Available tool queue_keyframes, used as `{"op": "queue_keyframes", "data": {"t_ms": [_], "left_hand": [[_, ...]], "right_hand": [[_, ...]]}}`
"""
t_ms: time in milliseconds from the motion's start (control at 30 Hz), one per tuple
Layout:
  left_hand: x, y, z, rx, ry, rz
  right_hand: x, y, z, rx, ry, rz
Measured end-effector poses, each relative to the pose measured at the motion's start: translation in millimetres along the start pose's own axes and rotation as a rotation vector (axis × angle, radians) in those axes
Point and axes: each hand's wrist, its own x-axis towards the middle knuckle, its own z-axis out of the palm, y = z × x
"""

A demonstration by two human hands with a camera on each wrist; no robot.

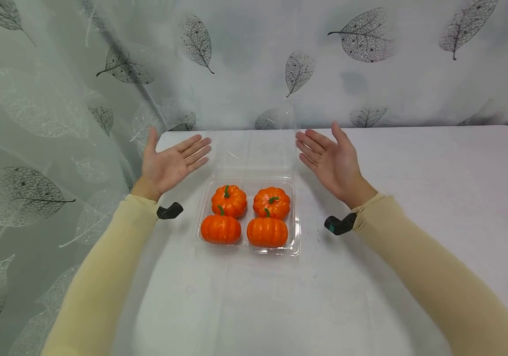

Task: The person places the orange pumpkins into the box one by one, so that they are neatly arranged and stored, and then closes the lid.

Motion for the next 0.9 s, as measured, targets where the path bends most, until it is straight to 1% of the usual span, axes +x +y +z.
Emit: {"op": "queue_keyframes", "data": {"t_ms": [100, 267, 300, 400, 500, 567, 633, 700, 800, 900], "left_hand": [[-10.0, 1.4, 13.4, 0.163, 0.054, 0.046], [-30.8, -0.5, 33.4, 0.369, 0.141, 0.126], [-35.4, -1.7, 36.6, 0.424, 0.163, 0.137], [-49.0, -7.7, 44.6, 0.609, 0.228, 0.156], [-62.2, -16.9, 49.6, 0.779, 0.302, 0.164], [-70.9, -23.3, 51.0, 0.87, 0.34, 0.163], [-80.1, -29.4, 51.2, 0.942, 0.362, 0.167], [-89.0, -34.9, 50.7, 1.002, 0.361, 0.167], [-100.5, -41.9, 48.6, 1.044, 0.34, 0.166], [-109.4, -48.1, 46.2, 1.068, 0.336, 0.16]], "right_hand": [[-9.4, -2, 7, -0.054, -0.005, -0.051], [-25.2, -4, 18, -0.141, 0.018, -0.114], [-28.6, -4, 19, -0.168, 0.025, -0.121], [-39.6, -2, 24, -0.294, 0.051, -0.135], [-52.2, 4, 27, -0.43, 0.058, -0.146], [-61.0, 9, 29, -0.519, 0.067, -0.168], [-69.9, 14, 30, -0.614, 0.073, -0.199], [-78.0, 19, 31, -0.725, 0.085, -0.226], [-86.6, 25, 31, -0.889, 0.076, -0.254], [-92.7, 30, 32, -1.012, 0.06, -0.281]]}}
